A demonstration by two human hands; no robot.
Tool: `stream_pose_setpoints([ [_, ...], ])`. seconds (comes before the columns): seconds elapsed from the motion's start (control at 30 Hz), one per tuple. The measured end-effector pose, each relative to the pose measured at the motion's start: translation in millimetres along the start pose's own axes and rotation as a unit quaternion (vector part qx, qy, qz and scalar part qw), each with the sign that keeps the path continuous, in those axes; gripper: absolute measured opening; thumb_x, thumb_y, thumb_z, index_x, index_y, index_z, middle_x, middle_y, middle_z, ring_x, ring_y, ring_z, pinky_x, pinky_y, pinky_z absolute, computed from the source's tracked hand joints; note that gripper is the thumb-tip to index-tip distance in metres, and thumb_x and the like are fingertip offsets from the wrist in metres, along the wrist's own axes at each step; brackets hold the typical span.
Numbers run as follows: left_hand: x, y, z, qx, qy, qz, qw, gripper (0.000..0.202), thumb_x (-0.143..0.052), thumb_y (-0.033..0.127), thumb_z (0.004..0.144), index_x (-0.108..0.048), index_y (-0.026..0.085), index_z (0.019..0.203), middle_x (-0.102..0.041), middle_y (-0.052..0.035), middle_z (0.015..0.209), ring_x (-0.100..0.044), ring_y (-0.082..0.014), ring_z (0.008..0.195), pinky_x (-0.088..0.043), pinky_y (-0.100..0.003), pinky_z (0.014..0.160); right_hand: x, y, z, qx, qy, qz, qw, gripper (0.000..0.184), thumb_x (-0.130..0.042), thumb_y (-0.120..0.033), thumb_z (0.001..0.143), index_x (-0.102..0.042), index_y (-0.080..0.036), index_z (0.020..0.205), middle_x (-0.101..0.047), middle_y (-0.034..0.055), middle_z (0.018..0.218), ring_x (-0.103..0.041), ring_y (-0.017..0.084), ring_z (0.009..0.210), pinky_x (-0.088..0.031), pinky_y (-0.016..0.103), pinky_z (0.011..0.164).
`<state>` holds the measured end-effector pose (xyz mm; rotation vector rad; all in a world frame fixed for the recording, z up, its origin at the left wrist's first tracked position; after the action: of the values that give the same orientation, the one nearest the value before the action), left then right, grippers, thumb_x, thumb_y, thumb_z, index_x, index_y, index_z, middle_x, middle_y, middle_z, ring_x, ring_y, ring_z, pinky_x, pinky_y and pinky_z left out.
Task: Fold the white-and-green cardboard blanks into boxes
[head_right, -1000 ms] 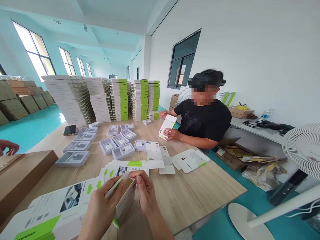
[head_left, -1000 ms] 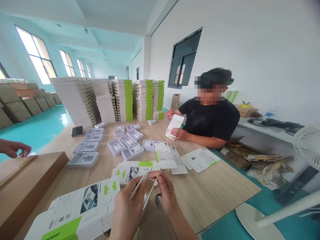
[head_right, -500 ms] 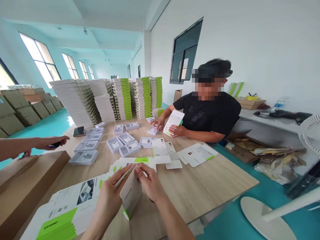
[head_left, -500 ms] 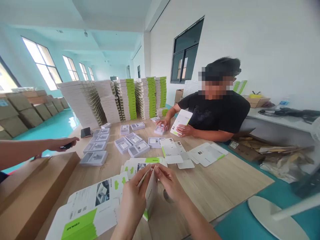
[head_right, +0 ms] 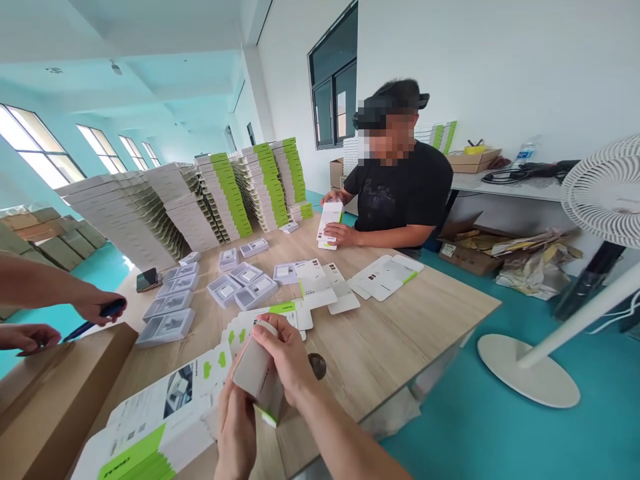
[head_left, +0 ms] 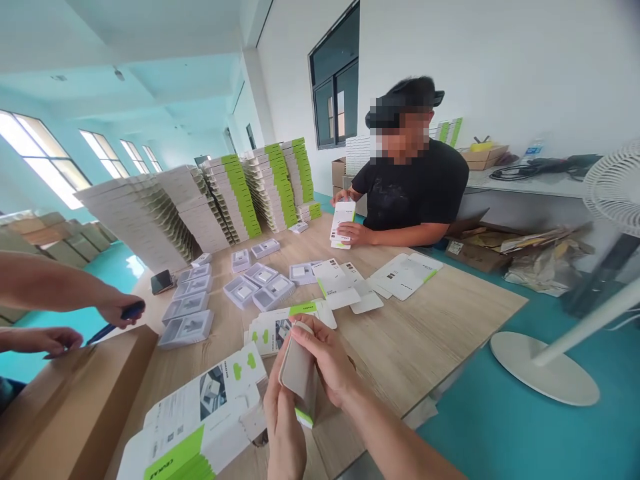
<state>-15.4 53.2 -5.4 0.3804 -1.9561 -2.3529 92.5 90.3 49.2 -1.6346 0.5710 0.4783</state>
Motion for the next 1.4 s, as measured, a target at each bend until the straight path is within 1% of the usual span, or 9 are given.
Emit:
stream_pose_setpoints([
  [0.1, 0.1, 1.0, -3.7, -0.008, 0.06, 0.042, 0.997, 0.03, -0.06, 0.041, 0.09, -0.082, 0.021, 0.089, -0.082, -0.0135, 0.102, -0.069, -0.0359, 0.122, -0.062, -0.041, 0.093, -1.5, -2.7, -1.4, -0.015, -0.002, 0.005, 1.0, 0.05, -0.096, -0.051, 0.05, -0.076, -0.02, 0.084, -0.06, -0.0026, 0.071, -0.049, 0.016, 0.072, -0.039, 0.027, 0.067],
  [0.27, -1.2, 9.5, 1.9, -0.013, 0.02, 0.02, 1.0, 0.035, -0.057, 0.047, 0.097, -0.082, 0.023, 0.099, -0.08, -0.0136, 0.112, -0.069, -0.034, 0.12, -0.059, -0.043, 0.098, -4.7, -10.0, -2.5, -0.034, 0.01, 0.009, 0.999, 0.037, -0.089, -0.041, 0.053, -0.076, -0.018, 0.079, -0.065, 0.0006, 0.074, -0.053, 0.019, 0.073, -0.038, 0.028, 0.065],
  [0.43, -0.7, 18.0, 5.7, 0.102, 0.061, -0.054, 0.991, 0.032, -0.07, 0.045, 0.086, -0.08, 0.022, 0.105, -0.08, -0.0098, 0.114, -0.068, -0.0319, 0.121, -0.057, -0.037, 0.094, -9.1, -5.4, -1.7, -0.014, 0.052, 0.024, 0.998, 0.029, -0.08, -0.037, 0.055, -0.072, -0.02, 0.078, -0.056, -0.0042, 0.061, -0.046, 0.015, 0.062, -0.034, 0.027, 0.059],
  [0.5, -2.4, 19.7, 6.0, 0.115, 0.067, -0.121, 0.984, 0.034, -0.07, 0.045, 0.083, -0.08, 0.02, 0.105, -0.08, -0.0091, 0.112, -0.068, -0.0311, 0.119, -0.057, -0.036, 0.091, -12.1, -0.2, -1.6, -0.007, 0.07, 0.028, 0.997, 0.03, -0.076, -0.035, 0.055, -0.071, -0.021, 0.082, -0.055, -0.0058, 0.057, -0.046, 0.015, 0.058, -0.035, 0.027, 0.057],
  [0.6, -4.5, 17.7, 8.0, 0.107, 0.055, -0.175, 0.977, 0.045, -0.069, 0.054, 0.08, -0.08, 0.016, 0.1, -0.081, -0.0113, 0.101, -0.072, -0.0319, 0.102, -0.057, -0.039, 0.085, -17.2, 7.0, -0.5, -0.001, 0.097, 0.028, 0.995, 0.033, -0.073, -0.033, 0.057, -0.07, -0.021, 0.087, -0.056, -0.0067, 0.056, -0.046, 0.015, 0.055, -0.035, 0.027, 0.055],
  [0.7, -4.8, 14.8, 11.2, 0.095, 0.068, -0.124, 0.985, 0.048, -0.073, 0.058, 0.077, -0.08, 0.016, 0.098, -0.082, -0.0098, 0.097, -0.072, -0.0306, 0.098, -0.054, -0.037, 0.084, -21.5, 11.6, 1.0, 0.003, 0.12, 0.026, 0.992, 0.034, -0.071, -0.033, 0.056, -0.068, -0.022, 0.088, -0.056, -0.0073, 0.055, -0.045, 0.014, 0.053, -0.034, 0.027, 0.054],
  [0.97, -4.2, 18.5, 24.0, 0.088, 0.116, -0.086, 0.986, 0.034, -0.06, 0.043, 0.07, -0.077, 0.021, 0.09, -0.08, -0.0045, 0.093, -0.071, -0.0304, 0.094, -0.052, -0.035, 0.074, -25.7, 12.5, -11.1, 0.01, 0.111, 0.017, 0.994, 0.028, -0.066, -0.033, 0.058, -0.061, -0.027, 0.084, -0.061, -0.0029, 0.068, -0.052, 0.02, 0.063, -0.04, 0.031, 0.058],
  [1.13, -6.9, 21.7, 32.2, 0.072, 0.169, -0.066, 0.981, 0.03, -0.054, 0.033, 0.065, -0.075, 0.022, 0.083, -0.078, -0.0049, 0.09, -0.069, -0.0301, 0.093, -0.049, -0.035, 0.072, -29.2, 14.6, -15.4, 0.032, 0.111, 0.014, 0.993, 0.023, -0.065, -0.032, 0.06, -0.047, -0.028, 0.074, -0.057, -0.0024, 0.073, -0.051, 0.02, 0.07, -0.041, 0.032, 0.062],
  [1.4, -19.4, 33.0, 22.8, 0.003, 0.187, -0.056, 0.981, 0.013, -0.061, 0.033, 0.075, -0.07, 0.023, 0.074, -0.072, -0.0012, 0.077, -0.065, -0.0236, 0.08, -0.048, -0.032, 0.072, -26.7, 8.3, -12.5, 0.035, 0.114, -0.004, 0.993, 0.023, -0.063, -0.029, 0.065, -0.043, -0.029, 0.077, -0.053, -0.0037, 0.076, -0.051, 0.021, 0.073, -0.041, 0.032, 0.066],
])
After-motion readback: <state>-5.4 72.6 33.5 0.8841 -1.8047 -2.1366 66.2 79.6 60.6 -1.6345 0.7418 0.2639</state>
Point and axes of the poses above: each hand's wrist, its own z-axis towards the middle knuckle, its own x-axis out of the back of the hand, y = z × x, the point moved 1 cm from there along z, towards the middle knuckle
